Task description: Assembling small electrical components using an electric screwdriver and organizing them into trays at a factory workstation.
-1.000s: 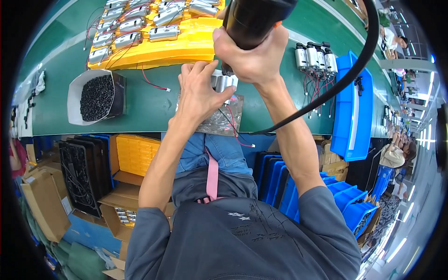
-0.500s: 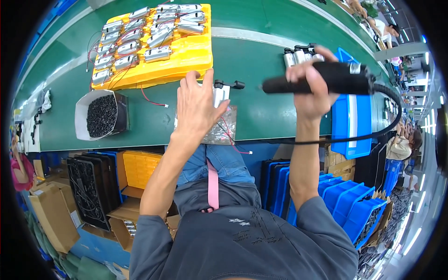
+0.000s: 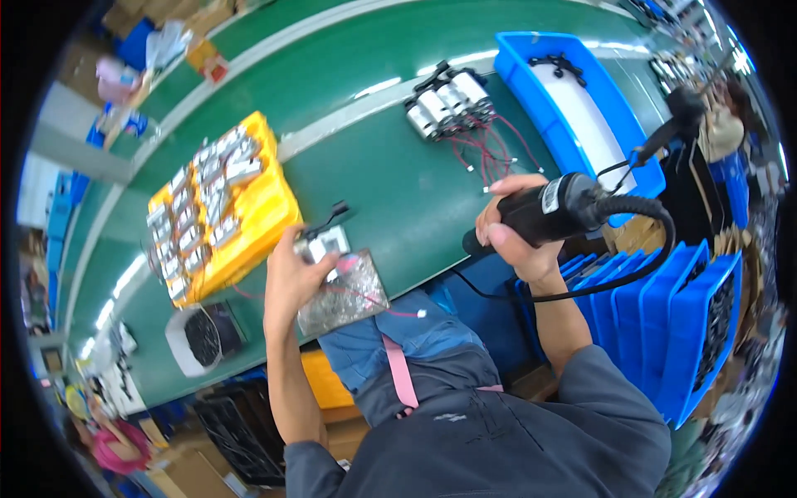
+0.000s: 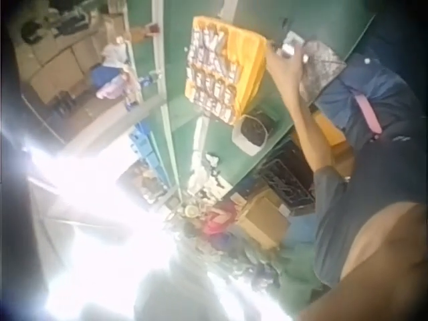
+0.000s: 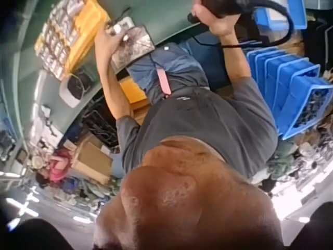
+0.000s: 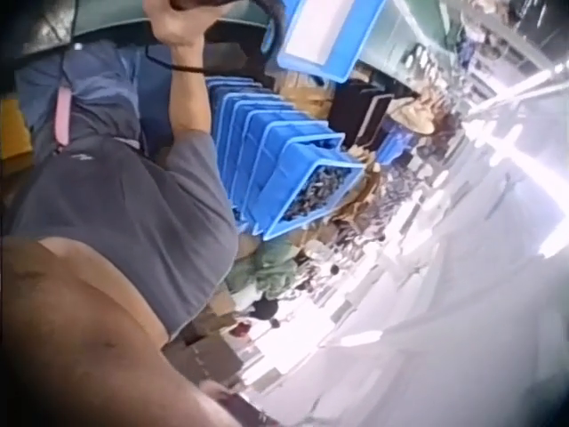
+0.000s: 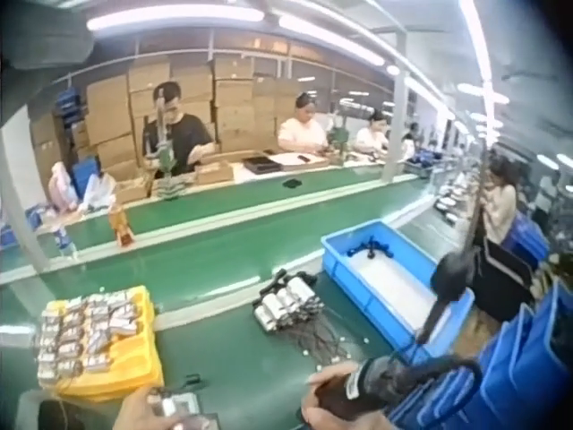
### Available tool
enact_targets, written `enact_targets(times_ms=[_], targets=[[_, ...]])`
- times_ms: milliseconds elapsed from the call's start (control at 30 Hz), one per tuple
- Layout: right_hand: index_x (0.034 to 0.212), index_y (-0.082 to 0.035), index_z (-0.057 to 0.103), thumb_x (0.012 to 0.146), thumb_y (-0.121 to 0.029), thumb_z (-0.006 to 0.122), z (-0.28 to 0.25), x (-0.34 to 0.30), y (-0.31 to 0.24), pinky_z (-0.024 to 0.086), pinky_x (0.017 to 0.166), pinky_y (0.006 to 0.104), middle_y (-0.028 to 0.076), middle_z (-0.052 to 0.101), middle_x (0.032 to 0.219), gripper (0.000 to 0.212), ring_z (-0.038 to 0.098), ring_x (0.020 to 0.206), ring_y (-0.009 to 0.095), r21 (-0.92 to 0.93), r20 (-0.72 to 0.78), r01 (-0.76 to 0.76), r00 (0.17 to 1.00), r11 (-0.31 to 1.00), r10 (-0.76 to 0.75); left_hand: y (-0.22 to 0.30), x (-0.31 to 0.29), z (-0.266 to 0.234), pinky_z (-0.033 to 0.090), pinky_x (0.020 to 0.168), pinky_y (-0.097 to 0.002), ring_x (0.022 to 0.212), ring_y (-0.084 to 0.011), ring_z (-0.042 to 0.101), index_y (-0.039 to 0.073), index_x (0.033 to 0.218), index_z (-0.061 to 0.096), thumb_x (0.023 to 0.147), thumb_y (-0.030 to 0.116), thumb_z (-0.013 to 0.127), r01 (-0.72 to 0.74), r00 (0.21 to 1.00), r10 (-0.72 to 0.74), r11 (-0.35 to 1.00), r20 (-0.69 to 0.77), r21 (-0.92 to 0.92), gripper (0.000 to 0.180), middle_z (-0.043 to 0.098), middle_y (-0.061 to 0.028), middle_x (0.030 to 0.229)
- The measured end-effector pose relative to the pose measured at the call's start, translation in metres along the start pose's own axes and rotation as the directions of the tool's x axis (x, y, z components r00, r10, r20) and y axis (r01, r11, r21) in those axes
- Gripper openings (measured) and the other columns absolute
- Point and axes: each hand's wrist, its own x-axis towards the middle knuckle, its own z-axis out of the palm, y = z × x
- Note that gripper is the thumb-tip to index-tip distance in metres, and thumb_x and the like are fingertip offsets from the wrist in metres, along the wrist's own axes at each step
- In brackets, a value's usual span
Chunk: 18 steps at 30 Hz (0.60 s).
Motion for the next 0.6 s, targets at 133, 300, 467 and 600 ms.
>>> enact_targets(times_ms=[133,300,467,600], targets=[[0.11,0.003,0.044,0.075,0.0,0.063,-0.025,-0.015,-0.009,0.047,0.058,0.0295,0.007,0.053,0.066,0.04,0.054,0.06,0.016,-0.041,-0.014,0.011,1.0,0.999,-0.011,0.047,0.011,-0.005,0.05,0.055,-0.0317,0.056,-0.02,0.063,-0.007,0.115,0.045,0.07,0.023,0.072,0.178,0.977,-0.194,0.972,-0.093,-0.153,0.06,0.062,-0.0151,0.067],[0.111,0.003,0.044,0.075,-0.002,0.065,-0.039,-0.027,-0.024,0.047,0.058,0.0293,0.007,0.053,0.066,0.041,0.054,0.06,0.015,-0.04,-0.045,0.03,0.998,0.999,-0.032,0.126,0.119,0.046,0.049,0.046,-0.0285,0.052,-0.019,0.062,-0.009,0.117,0.042,0.073,0.026,0.069,-0.169,0.979,0.117,0.924,-0.168,-0.343,0.063,0.061,-0.0133,0.069],[0.107,0.004,0.052,0.068,0.008,0.065,-0.035,-0.036,-0.035,0.041,0.051,0.0218,0.005,0.058,0.069,0.041,0.054,0.058,0.008,0.11,-0.164,0.042,0.986,0.993,-0.023,0.14,0.195,0.094,0.052,0.062,-0.037,0.07,-0.03,0.066,-0.01,0.116,0.043,0.075,0.032,0.067,-0.106,0.979,0.081,0.986,-0.187,-0.129,0.063,0.063,-0.0238,0.087],[0.108,0.002,0.048,0.073,-0.002,0.067,-0.05,-0.043,-0.045,0.049,0.058,0.0291,0.007,0.057,0.069,0.04,0.057,0.062,0.015,-0.181,-0.008,0.084,0.996,0.98,-0.087,0.157,0.209,0.108,0.052,0.071,-0.0384,0.077,-0.0326,0.065,-0.011,0.115,0.047,0.077,0.037,0.064,-0.123,0.977,0.146,0.981,-0.158,0.15,0.063,0.064,-0.0243,0.087]])
